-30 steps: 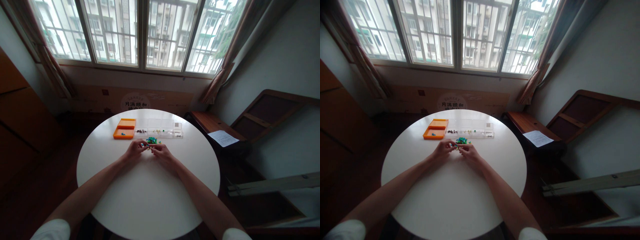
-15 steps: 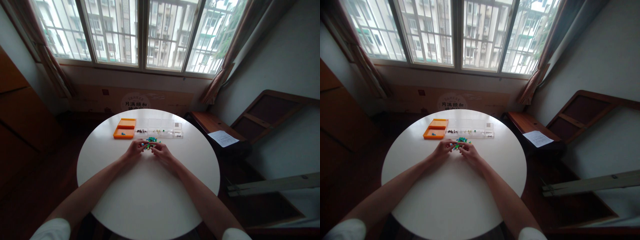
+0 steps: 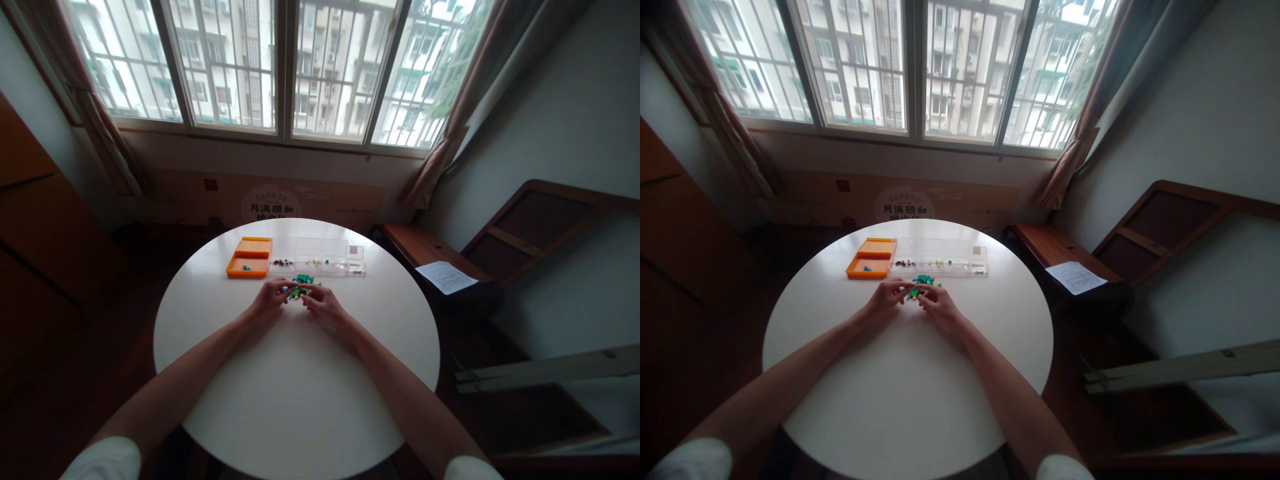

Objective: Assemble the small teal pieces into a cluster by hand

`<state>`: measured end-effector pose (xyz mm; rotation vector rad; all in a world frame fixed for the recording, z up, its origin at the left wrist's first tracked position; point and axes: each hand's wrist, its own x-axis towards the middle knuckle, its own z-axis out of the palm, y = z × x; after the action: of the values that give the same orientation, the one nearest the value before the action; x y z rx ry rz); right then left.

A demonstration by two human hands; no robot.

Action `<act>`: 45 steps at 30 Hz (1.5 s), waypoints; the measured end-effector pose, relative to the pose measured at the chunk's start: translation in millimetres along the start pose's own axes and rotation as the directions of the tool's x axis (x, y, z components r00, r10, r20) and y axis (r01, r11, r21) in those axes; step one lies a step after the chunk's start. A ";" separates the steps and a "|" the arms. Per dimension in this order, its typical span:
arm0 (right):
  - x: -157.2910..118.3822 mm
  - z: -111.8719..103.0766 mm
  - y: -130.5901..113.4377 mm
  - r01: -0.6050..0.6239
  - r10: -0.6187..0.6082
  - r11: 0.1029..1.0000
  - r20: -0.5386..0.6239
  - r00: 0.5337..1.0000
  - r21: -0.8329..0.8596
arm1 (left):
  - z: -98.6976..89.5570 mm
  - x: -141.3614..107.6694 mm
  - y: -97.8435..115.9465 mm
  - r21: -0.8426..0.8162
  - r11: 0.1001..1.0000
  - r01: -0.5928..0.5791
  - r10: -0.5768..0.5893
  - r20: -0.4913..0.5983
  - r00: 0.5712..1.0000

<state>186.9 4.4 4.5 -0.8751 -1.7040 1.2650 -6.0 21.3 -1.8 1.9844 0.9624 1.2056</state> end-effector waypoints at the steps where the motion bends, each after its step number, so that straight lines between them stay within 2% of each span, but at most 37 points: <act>1: 0.0 0.0 0.0 -0.002 0.002 1.000 0.001 1.000 -0.001 | 0.3 -0.1 -0.4 -0.005 1.000 -0.002 0.002 0.002 1.000; 14: -1.5 0.0 -5.4 -0.005 0.005 1.000 0.020 1.000 0.002 | -0.9 -0.4 0.7 0.023 1.000 0.017 -0.017 -0.002 1.000; 25: -2.2 -0.6 -7.3 -0.005 0.005 1.000 0.039 0.999 0.017 | -4.2 -0.1 4.4 0.108 0.992 0.065 -0.058 -0.070 0.996; 45: -1.7 -0.6 -5.0 -0.008 0.007 1.000 0.047 0.999 0.021 | -1.2 -0.2 0.6 0.074 0.997 0.034 -0.033 -0.025 0.999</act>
<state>187.9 1.9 9.0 -0.8463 -1.7222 1.3159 -7.1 20.9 -1.0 2.0069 1.0622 1.1936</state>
